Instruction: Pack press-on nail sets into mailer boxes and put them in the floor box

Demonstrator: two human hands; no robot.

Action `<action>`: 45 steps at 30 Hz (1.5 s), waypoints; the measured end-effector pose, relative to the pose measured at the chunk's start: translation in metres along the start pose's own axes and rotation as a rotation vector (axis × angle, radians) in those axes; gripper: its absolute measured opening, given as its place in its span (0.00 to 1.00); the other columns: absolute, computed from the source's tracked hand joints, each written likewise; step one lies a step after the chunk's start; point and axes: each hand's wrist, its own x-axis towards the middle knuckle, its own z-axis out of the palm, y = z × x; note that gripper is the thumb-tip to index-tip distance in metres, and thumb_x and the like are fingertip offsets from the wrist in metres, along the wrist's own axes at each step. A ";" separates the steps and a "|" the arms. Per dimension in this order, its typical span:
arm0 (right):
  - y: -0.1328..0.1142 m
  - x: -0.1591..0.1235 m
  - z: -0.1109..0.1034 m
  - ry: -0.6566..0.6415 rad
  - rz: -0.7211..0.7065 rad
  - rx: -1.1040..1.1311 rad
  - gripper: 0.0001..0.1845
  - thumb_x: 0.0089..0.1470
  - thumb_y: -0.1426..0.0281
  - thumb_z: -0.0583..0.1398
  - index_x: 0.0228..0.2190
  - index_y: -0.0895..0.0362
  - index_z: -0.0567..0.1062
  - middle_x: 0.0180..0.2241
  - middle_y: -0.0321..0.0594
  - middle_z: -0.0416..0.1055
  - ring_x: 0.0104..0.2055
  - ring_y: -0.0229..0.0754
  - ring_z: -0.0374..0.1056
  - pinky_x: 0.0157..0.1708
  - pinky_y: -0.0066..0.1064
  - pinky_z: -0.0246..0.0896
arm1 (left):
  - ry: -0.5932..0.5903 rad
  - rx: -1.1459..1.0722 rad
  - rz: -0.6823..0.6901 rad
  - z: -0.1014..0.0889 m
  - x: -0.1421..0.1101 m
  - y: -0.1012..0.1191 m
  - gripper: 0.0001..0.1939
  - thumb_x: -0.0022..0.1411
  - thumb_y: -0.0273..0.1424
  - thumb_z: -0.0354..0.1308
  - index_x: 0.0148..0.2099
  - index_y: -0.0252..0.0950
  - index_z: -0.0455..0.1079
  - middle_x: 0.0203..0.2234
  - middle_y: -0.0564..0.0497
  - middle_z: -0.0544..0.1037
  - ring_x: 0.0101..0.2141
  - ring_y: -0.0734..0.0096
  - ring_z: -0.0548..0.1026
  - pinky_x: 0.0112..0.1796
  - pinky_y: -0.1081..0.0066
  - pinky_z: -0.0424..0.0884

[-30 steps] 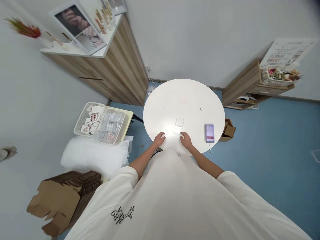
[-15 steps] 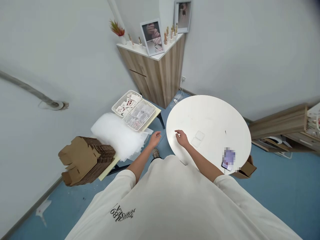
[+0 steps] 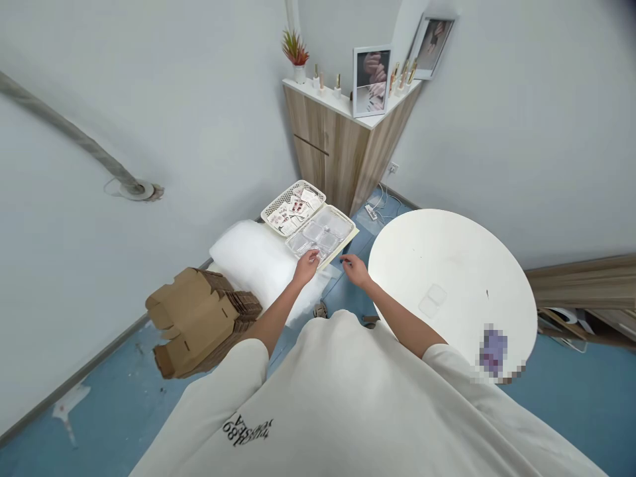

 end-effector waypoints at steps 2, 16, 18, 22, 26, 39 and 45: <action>-0.014 0.018 0.014 -0.011 -0.003 -0.005 0.19 0.62 0.68 0.52 0.50 0.52 0.77 0.51 0.43 0.74 0.51 0.44 0.71 0.54 0.39 0.66 | 0.002 0.020 0.025 -0.022 0.019 -0.003 0.17 0.64 0.25 0.55 0.53 0.39 0.74 0.51 0.47 0.79 0.52 0.65 0.77 0.55 0.64 0.72; -0.075 0.118 0.042 -0.010 -0.004 -0.025 0.18 0.61 0.71 0.53 0.49 0.53 0.76 0.52 0.43 0.73 0.52 0.45 0.70 0.56 0.40 0.65 | 0.159 0.402 0.052 -0.084 0.195 -0.006 0.17 0.65 0.30 0.57 0.55 0.35 0.70 0.54 0.38 0.74 0.57 0.50 0.70 0.59 0.53 0.64; -0.077 0.122 0.039 -0.009 0.009 -0.023 0.18 0.62 0.70 0.53 0.50 0.53 0.76 0.52 0.44 0.72 0.53 0.45 0.69 0.56 0.40 0.65 | 0.160 0.451 0.021 -0.081 0.213 -0.008 0.19 0.66 0.31 0.58 0.58 0.36 0.67 0.56 0.37 0.71 0.58 0.47 0.69 0.59 0.50 0.63; -0.073 0.123 0.032 -0.012 0.025 -0.031 0.18 0.64 0.69 0.52 0.51 0.52 0.76 0.53 0.44 0.72 0.54 0.45 0.69 0.56 0.39 0.65 | 0.169 0.529 -0.007 -0.072 0.240 -0.011 0.25 0.65 0.33 0.61 0.61 0.34 0.62 0.60 0.33 0.66 0.61 0.41 0.65 0.60 0.46 0.59; -0.065 0.119 0.024 -0.009 0.040 -0.045 0.18 0.65 0.67 0.51 0.51 0.51 0.75 0.54 0.43 0.72 0.54 0.45 0.69 0.56 0.39 0.65 | 0.146 0.612 0.001 -0.066 0.253 -0.013 0.26 0.66 0.37 0.60 0.61 0.33 0.59 0.62 0.30 0.63 0.63 0.37 0.61 0.60 0.42 0.56; -0.059 0.127 0.016 -0.029 0.029 -0.005 0.19 0.64 0.68 0.52 0.52 0.52 0.76 0.53 0.45 0.72 0.50 0.46 0.71 0.52 0.39 0.67 | 0.112 0.680 -0.001 -0.077 0.247 -0.008 0.27 0.62 0.28 0.60 0.61 0.33 0.58 0.55 0.34 0.70 0.56 0.42 0.69 0.58 0.47 0.61; -0.069 0.132 0.026 -0.045 0.017 0.025 0.18 0.63 0.69 0.52 0.50 0.53 0.77 0.53 0.45 0.73 0.51 0.46 0.71 0.51 0.38 0.67 | 0.164 0.630 0.006 -0.096 0.224 -0.011 0.30 0.60 0.32 0.64 0.61 0.34 0.58 0.53 0.36 0.71 0.55 0.44 0.72 0.55 0.50 0.66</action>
